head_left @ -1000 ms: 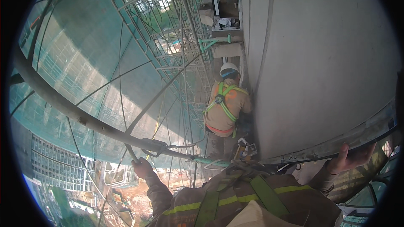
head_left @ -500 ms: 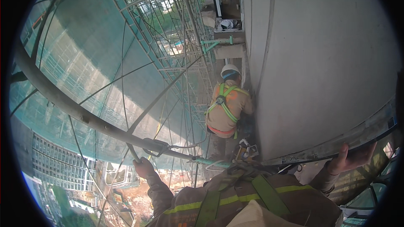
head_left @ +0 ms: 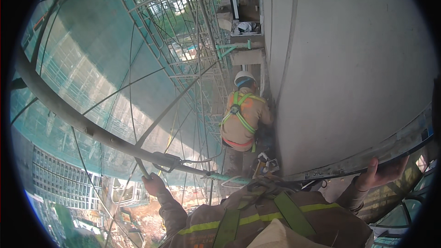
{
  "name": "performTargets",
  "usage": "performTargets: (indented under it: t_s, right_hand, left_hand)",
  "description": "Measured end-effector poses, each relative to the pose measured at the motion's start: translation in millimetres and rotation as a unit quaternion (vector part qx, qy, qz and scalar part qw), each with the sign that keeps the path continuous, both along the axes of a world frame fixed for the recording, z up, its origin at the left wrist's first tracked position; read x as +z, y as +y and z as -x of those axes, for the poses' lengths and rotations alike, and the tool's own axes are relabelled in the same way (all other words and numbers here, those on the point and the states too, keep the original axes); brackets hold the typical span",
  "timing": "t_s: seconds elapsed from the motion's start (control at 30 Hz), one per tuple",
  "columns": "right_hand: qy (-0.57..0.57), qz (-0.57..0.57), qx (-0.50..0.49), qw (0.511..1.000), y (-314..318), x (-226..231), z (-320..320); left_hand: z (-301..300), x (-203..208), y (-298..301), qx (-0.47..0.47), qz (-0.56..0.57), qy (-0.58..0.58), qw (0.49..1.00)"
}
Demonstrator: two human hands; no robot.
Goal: Assisting in the assembly and adjustment of scaffolding components on a high-rise building.
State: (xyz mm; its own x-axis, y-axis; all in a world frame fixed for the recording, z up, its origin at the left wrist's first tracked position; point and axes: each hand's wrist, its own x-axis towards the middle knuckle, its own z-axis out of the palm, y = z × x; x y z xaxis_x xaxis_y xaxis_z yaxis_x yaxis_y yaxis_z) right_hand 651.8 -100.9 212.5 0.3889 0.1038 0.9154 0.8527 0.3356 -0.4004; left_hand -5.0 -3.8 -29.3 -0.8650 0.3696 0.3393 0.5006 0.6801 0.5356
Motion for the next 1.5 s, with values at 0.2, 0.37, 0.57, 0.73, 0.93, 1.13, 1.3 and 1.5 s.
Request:
performTargets:
  t_s: [0.2,0.37,0.57,0.73,0.93,1.13,1.3,1.5]
  right_hand:
    - [-0.008,-0.023,-0.018,1.000,2.2,-2.8,-1.1]
    - [0.010,-0.041,-0.010,0.999,4.8,-3.3,2.9]
    - [-0.016,-0.036,-0.019,0.999,6.0,-3.5,1.4]
    - [-0.010,-0.010,0.004,1.000,3.6,-5.7,-2.5]
    - [0.007,-0.050,-0.050,0.997,11.7,1.1,3.5]
    - [0.000,-0.059,-0.053,0.997,12.7,2.0,5.6]
    - [-0.016,-0.016,-0.023,0.999,5.0,3.3,2.3]
    - [-0.019,0.021,0.017,0.999,-1.2,-0.2,-3.5]
  left_hand:
    - [-1.3,4.0,0.9,-0.006,-0.007,0.007,1.000]
    - [-9.9,15.6,0.1,-0.009,0.005,-0.007,1.000]
    - [-8.8,11.1,0.7,-0.003,-0.001,0.000,1.000]
    - [-9.3,12.5,1.8,-0.010,-0.016,0.017,1.000]
    - [-10.2,14.3,-4.3,-0.006,-0.013,0.018,1.000]
    - [-9.5,12.3,-0.1,0.001,-0.011,0.015,1.000]
    - [-8.1,10.2,2.2,0.008,-0.005,0.025,1.000]
    - [-11.7,15.2,0.4,0.004,0.007,-0.004,1.000]
